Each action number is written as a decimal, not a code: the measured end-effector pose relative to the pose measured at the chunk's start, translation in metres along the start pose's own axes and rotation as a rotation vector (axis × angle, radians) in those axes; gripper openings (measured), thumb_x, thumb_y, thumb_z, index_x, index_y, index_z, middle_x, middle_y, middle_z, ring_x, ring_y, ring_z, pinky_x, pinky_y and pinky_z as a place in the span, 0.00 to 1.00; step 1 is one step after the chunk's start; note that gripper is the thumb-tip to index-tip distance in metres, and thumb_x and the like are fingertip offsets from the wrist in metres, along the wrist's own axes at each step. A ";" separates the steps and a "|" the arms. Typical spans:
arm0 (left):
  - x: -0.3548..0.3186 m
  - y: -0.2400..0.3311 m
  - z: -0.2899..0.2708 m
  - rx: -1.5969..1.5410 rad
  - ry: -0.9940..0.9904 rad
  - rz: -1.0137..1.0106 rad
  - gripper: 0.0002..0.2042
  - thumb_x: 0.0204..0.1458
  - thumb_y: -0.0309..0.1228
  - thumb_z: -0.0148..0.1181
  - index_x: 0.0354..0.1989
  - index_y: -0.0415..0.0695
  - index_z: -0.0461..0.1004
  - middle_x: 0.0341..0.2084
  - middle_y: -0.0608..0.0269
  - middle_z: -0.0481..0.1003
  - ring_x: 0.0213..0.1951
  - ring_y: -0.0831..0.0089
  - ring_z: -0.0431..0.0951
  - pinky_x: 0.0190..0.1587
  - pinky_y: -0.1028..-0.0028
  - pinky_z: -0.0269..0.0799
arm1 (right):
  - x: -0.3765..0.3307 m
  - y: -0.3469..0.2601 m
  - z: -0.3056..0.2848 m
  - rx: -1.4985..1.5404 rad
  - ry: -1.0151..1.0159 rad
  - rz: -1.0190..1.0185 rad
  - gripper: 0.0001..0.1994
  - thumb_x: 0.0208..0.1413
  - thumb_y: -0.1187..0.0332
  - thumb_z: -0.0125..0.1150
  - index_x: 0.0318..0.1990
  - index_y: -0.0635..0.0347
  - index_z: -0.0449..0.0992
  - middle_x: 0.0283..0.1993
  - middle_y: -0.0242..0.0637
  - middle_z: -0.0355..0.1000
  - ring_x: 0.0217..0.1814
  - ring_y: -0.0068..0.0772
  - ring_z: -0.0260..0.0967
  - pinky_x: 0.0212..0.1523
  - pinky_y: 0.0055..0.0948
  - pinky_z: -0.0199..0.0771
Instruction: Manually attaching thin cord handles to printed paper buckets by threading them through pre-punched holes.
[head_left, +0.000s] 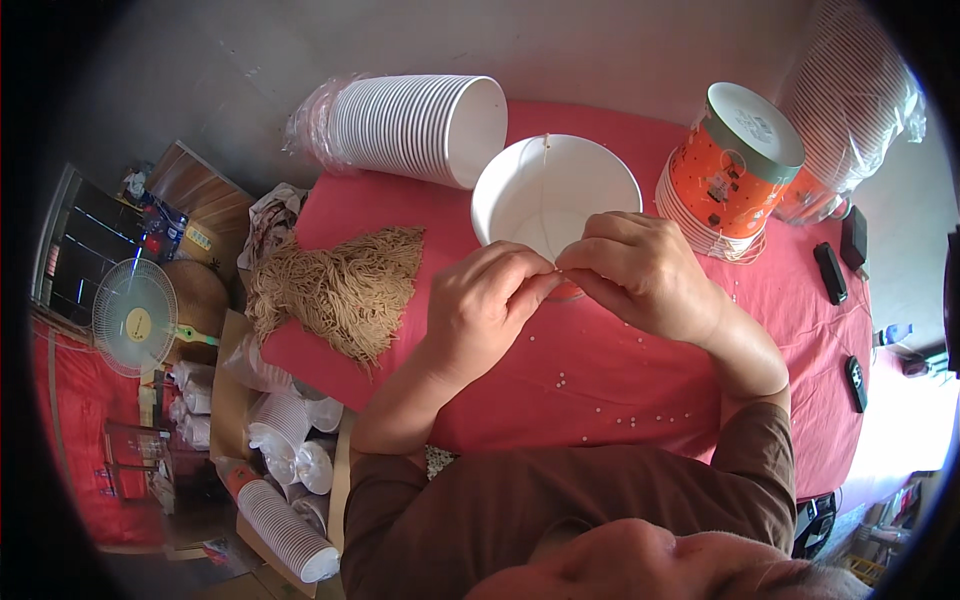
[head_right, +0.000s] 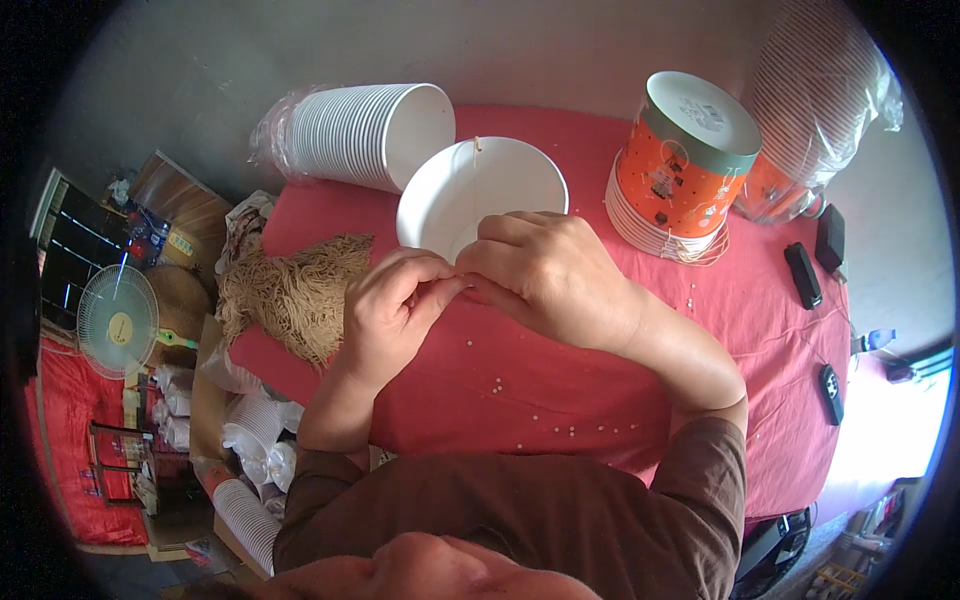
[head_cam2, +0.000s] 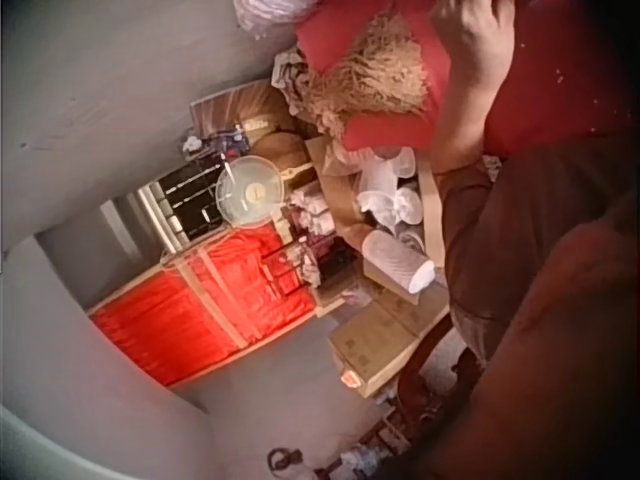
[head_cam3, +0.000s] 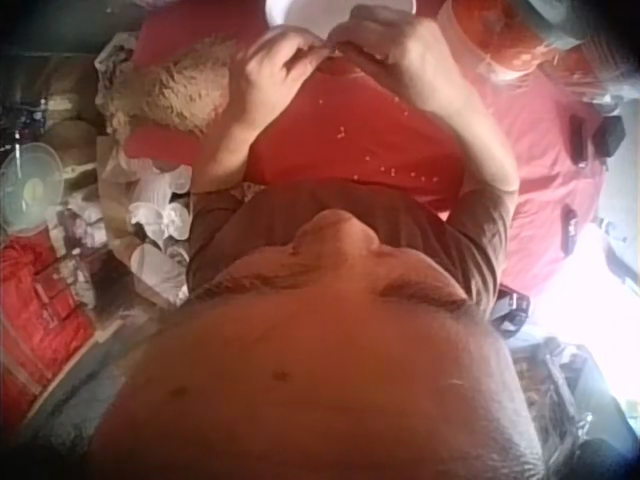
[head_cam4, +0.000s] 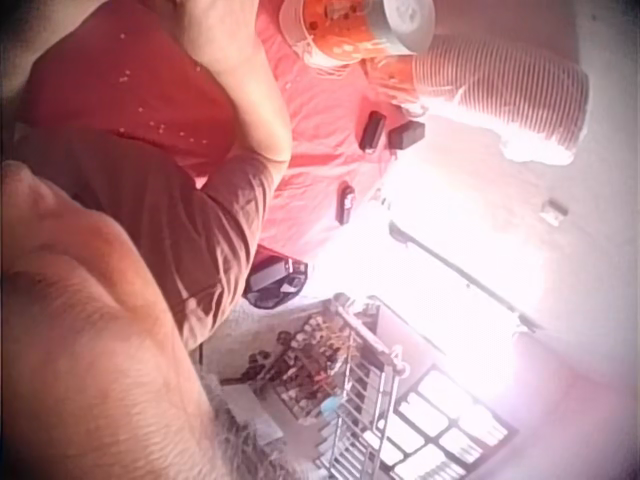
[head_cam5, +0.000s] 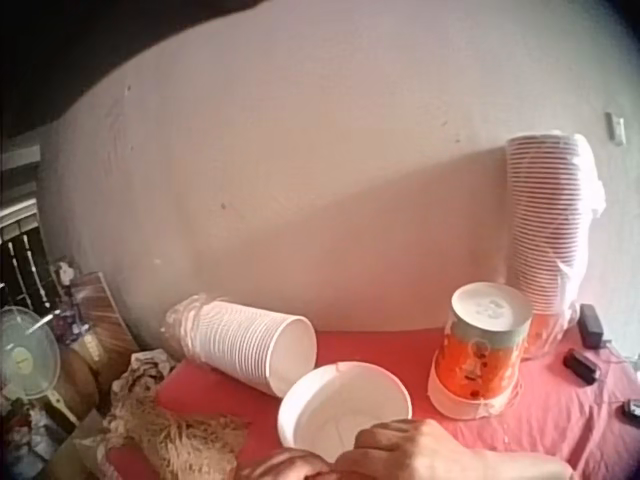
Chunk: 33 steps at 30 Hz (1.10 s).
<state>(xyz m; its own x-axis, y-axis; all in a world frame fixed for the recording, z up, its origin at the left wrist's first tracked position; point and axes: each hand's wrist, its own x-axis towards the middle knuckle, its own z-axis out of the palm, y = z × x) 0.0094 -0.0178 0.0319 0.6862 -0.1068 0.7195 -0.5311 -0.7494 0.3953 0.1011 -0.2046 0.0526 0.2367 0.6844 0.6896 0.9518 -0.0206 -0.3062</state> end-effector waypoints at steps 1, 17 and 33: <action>0.000 0.000 0.000 0.007 -0.001 0.005 0.09 0.45 0.22 0.70 0.30 0.42 0.73 0.26 0.62 0.78 0.27 0.65 0.80 0.26 0.69 0.75 | 0.001 0.001 0.001 0.007 0.001 -0.010 0.09 0.46 0.74 0.70 0.35 0.58 0.79 0.28 0.34 0.70 0.28 0.38 0.73 0.24 0.36 0.71; -0.001 -0.002 -0.009 0.078 -0.103 -0.034 0.13 0.45 0.29 0.72 0.37 0.41 0.76 0.32 0.61 0.79 0.29 0.61 0.81 0.29 0.68 0.78 | 0.000 0.015 -0.010 0.063 -0.133 0.124 0.05 0.48 0.75 0.64 0.32 0.59 0.75 0.32 0.37 0.73 0.32 0.43 0.75 0.28 0.39 0.74; -0.003 -0.021 0.011 0.274 -0.055 0.331 0.07 0.43 0.23 0.65 0.33 0.42 0.78 0.34 0.66 0.76 0.27 0.71 0.77 0.27 0.73 0.75 | -0.003 0.017 -0.013 0.024 -0.212 0.120 0.04 0.49 0.74 0.61 0.31 0.62 0.72 0.32 0.41 0.71 0.33 0.48 0.73 0.32 0.44 0.73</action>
<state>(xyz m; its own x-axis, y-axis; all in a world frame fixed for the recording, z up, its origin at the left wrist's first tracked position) 0.0241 -0.0086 0.0154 0.5307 -0.4000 0.7473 -0.5807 -0.8138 -0.0232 0.1191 -0.2166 0.0535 0.2988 0.8158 0.4952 0.9138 -0.0949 -0.3950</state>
